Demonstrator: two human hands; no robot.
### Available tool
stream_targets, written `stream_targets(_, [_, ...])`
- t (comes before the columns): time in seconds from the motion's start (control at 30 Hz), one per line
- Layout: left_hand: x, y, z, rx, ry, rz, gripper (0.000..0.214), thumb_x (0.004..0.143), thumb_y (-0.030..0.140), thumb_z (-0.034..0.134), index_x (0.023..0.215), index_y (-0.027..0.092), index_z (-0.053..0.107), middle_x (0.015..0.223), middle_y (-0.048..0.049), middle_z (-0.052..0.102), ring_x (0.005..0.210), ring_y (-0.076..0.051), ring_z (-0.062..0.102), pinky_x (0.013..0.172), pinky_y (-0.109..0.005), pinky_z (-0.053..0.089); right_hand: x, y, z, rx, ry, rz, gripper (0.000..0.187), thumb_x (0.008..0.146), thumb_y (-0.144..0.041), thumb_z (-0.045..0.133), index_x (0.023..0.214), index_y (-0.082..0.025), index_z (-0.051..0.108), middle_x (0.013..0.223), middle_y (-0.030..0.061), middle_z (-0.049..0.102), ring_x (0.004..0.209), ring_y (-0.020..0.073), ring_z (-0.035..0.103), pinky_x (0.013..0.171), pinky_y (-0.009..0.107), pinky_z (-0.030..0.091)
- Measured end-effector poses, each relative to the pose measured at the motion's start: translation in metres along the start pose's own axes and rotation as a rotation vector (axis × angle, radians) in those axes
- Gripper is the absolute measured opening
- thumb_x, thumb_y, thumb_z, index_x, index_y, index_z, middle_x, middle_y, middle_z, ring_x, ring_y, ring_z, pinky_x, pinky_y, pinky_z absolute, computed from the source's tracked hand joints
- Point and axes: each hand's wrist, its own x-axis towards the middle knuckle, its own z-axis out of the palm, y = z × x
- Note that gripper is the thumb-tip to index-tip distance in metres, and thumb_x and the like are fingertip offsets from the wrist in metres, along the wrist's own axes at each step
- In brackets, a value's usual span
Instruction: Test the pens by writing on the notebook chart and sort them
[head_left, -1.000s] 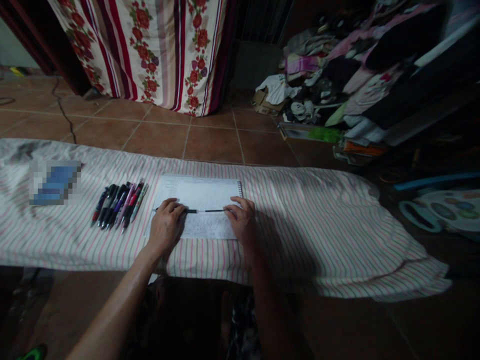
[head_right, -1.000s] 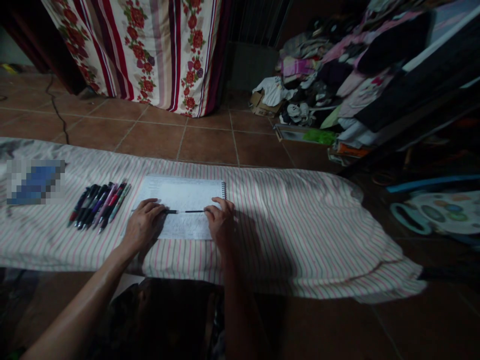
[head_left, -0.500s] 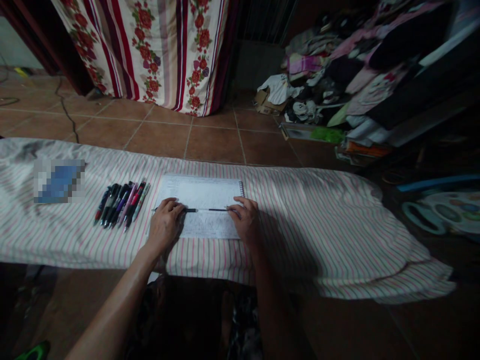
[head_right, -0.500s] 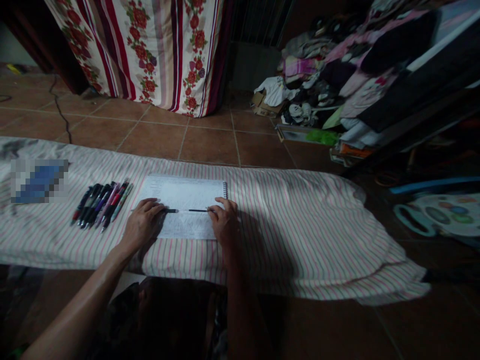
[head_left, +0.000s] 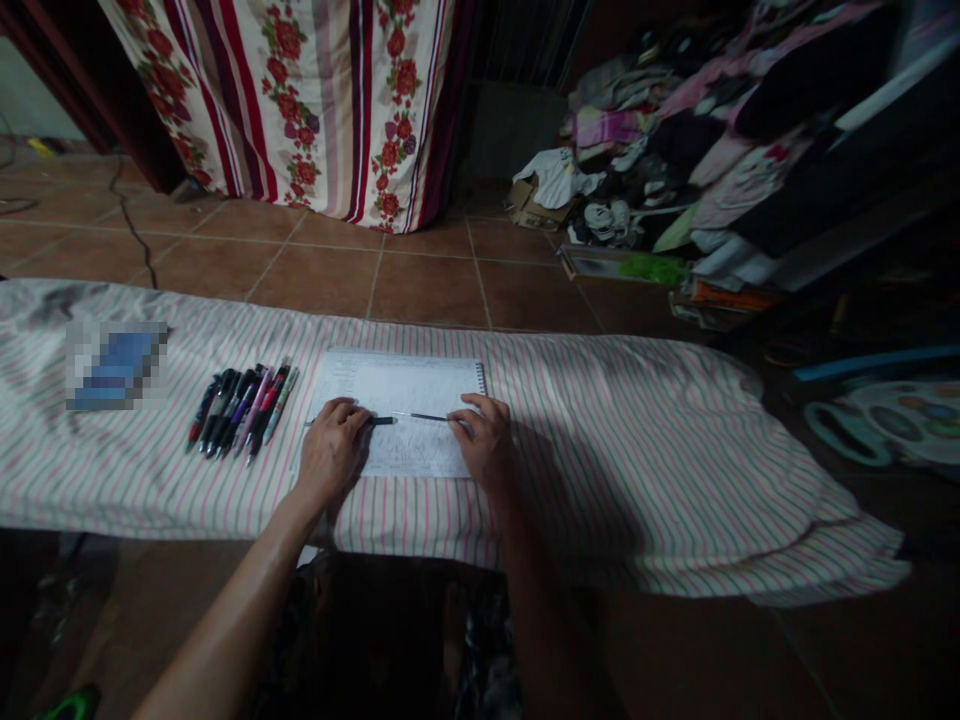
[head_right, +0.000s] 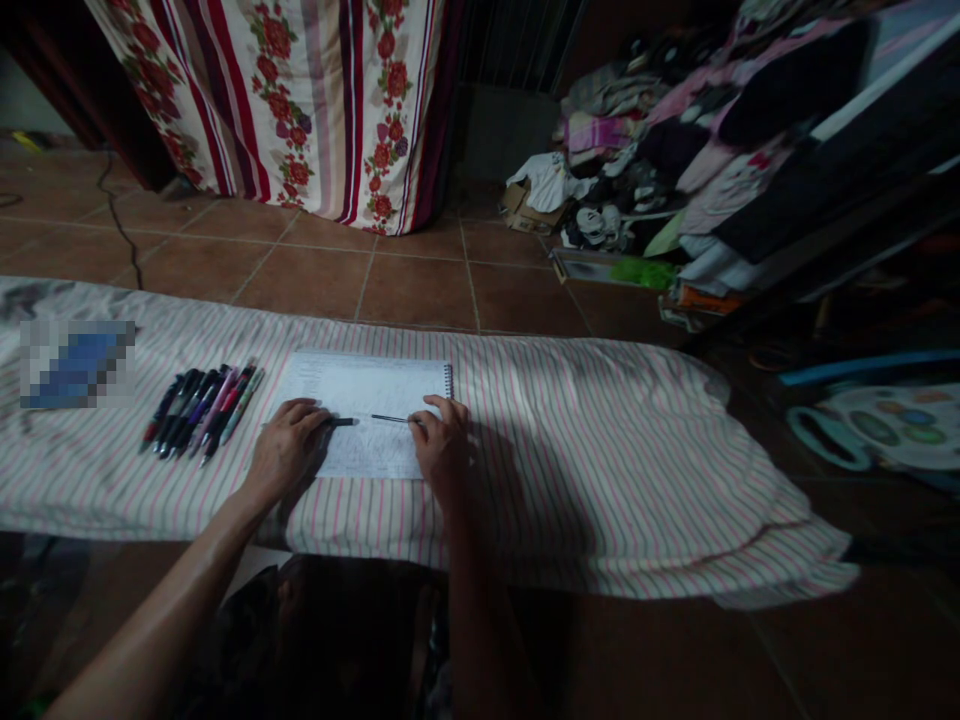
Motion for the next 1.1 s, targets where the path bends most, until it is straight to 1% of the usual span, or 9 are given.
stream_targets(0.13, [0.001, 0.004, 0.0, -0.007, -0.009, 0.001, 0.022, 0.085, 0.02, 0.047, 0.094, 0.014, 0.066, 0.092, -0.0107, 0.063, 0.098, -0.023, 0.051, 0.082, -0.036, 0.049, 0.0, -0.007, -0.001, -0.009, -0.02, 0.004, 0.009, 0.078, -0.019, 0.059, 0.075, -0.02, 0.067, 0.102, 0.007, 0.058, 0.1, 0.0232, 0.045, 0.09, 0.038, 0.042])
stream_targets(0.37, [0.003, 0.013, 0.001, -0.019, -0.02, 0.011, 0.021, 0.084, 0.019, 0.049, 0.094, 0.014, 0.067, 0.089, -0.0101, 0.063, 0.093, -0.022, 0.052, 0.079, -0.035, 0.049, 0.0, -0.012, 0.002, -0.034, -0.07, 0.025, 0.008, 0.078, -0.021, 0.06, 0.076, -0.02, 0.068, 0.106, 0.0068, 0.058, 0.101, 0.0249, 0.044, 0.09, 0.041, 0.041])
stream_targets(0.5, [0.005, 0.018, 0.0, -0.026, -0.029, 0.03, 0.02, 0.083, 0.018, 0.049, 0.094, 0.015, 0.066, 0.086, -0.0096, 0.062, 0.089, -0.022, 0.052, 0.075, -0.034, 0.049, 0.0, -0.015, 0.003, -0.013, -0.059, 0.002, 0.009, 0.078, -0.019, 0.06, 0.081, -0.019, 0.069, 0.105, 0.0074, 0.059, 0.1, 0.0246, 0.045, 0.09, 0.041, 0.041])
stream_targets(0.6, [0.005, 0.021, 0.0, -0.036, -0.036, 0.042, 0.02, 0.083, 0.017, 0.05, 0.094, 0.015, 0.066, 0.085, -0.0093, 0.062, 0.089, -0.022, 0.052, 0.076, -0.034, 0.048, 0.0, -0.018, 0.005, 0.02, -0.04, -0.032, 0.009, 0.077, -0.018, 0.06, 0.078, -0.019, 0.069, 0.105, 0.0081, 0.058, 0.1, 0.0241, 0.045, 0.09, 0.04, 0.041])
stream_targets(0.83, [0.005, 0.026, 0.001, -0.066, -0.042, 0.049, 0.021, 0.085, 0.019, 0.047, 0.097, 0.016, 0.065, 0.087, -0.0091, 0.061, 0.09, -0.021, 0.051, 0.076, -0.035, 0.048, -0.002, -0.027, 0.01, 0.091, -0.084, -0.093, 0.008, 0.075, -0.021, 0.064, 0.08, -0.021, 0.069, 0.109, 0.0083, 0.056, 0.104, 0.0244, 0.043, 0.091, 0.041, 0.041])
stream_targets(1.1, [0.004, 0.029, 0.003, -0.084, -0.042, 0.078, 0.021, 0.084, 0.017, 0.049, 0.097, 0.017, 0.064, 0.087, -0.0088, 0.061, 0.09, -0.021, 0.05, 0.076, -0.036, 0.047, -0.003, -0.031, 0.012, 0.11, -0.083, -0.096, 0.006, 0.073, -0.018, 0.066, 0.078, -0.019, 0.069, 0.109, 0.0084, 0.057, 0.104, 0.0244, 0.043, 0.092, 0.04, 0.041])
